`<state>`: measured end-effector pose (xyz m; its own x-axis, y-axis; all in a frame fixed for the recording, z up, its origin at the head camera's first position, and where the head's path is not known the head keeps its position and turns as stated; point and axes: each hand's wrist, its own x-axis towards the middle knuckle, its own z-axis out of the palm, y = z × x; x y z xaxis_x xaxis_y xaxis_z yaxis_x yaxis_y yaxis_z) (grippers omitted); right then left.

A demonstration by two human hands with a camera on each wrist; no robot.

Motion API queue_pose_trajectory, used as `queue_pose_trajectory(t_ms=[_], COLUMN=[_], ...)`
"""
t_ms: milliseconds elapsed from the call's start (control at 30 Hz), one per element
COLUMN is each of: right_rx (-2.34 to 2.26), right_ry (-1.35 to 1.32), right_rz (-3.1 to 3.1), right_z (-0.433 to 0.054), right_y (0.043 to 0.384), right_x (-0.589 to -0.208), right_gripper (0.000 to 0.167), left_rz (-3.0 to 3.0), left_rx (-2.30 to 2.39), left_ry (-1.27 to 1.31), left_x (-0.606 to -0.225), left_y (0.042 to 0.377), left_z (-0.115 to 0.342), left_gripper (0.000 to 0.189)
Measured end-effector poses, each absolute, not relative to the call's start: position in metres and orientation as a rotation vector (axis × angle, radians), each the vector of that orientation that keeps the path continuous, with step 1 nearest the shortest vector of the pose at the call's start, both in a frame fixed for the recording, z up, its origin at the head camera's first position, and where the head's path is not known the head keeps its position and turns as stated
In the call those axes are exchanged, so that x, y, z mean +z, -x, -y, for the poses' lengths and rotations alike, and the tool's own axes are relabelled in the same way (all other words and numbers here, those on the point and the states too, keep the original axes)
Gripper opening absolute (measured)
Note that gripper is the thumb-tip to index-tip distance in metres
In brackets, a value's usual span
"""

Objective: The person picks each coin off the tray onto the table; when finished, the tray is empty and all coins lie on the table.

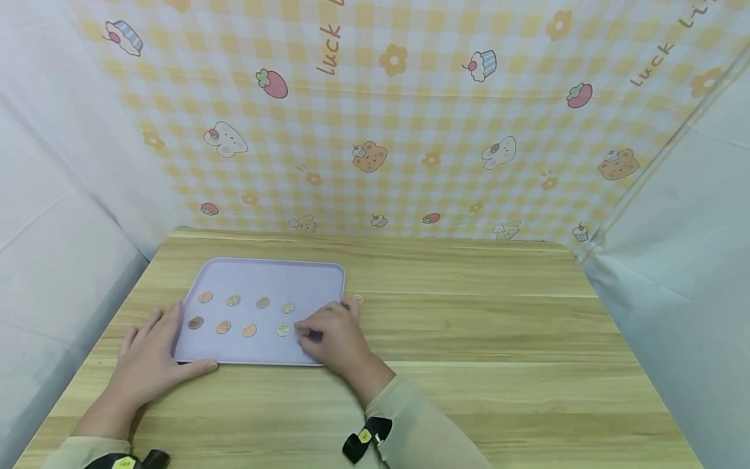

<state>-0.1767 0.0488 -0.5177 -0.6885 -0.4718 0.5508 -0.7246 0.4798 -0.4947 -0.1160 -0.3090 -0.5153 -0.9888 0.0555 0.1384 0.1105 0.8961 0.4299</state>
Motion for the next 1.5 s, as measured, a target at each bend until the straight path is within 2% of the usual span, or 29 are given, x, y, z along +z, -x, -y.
queue_pose_trajectory(t_ms=[333,900,1500], right_rx=[1.141,1.173,1.216], right_ry=[-0.934,-0.807,-0.76], right_rz=[2.43,2.46,2.425], right_z=[-0.048,-0.0435,-0.0473], right_y=[0.175,0.1751,0.1763], right_x=[-0.5164,-0.5171,-0.5185], right_gripper=[0.035,0.04,0.035], left_rz=[2.934,2.918,2.942], left_rx=[-0.692,-0.709,-0.678], left_ry=[0.116,0.108,0.109], left_x=[-0.5141,-0.5114,-0.5109], left_y=[0.1149,0.113,0.1144], left_z=[0.3091,0.3076,0.3051], left_gripper=[0.152,0.151,0.149])
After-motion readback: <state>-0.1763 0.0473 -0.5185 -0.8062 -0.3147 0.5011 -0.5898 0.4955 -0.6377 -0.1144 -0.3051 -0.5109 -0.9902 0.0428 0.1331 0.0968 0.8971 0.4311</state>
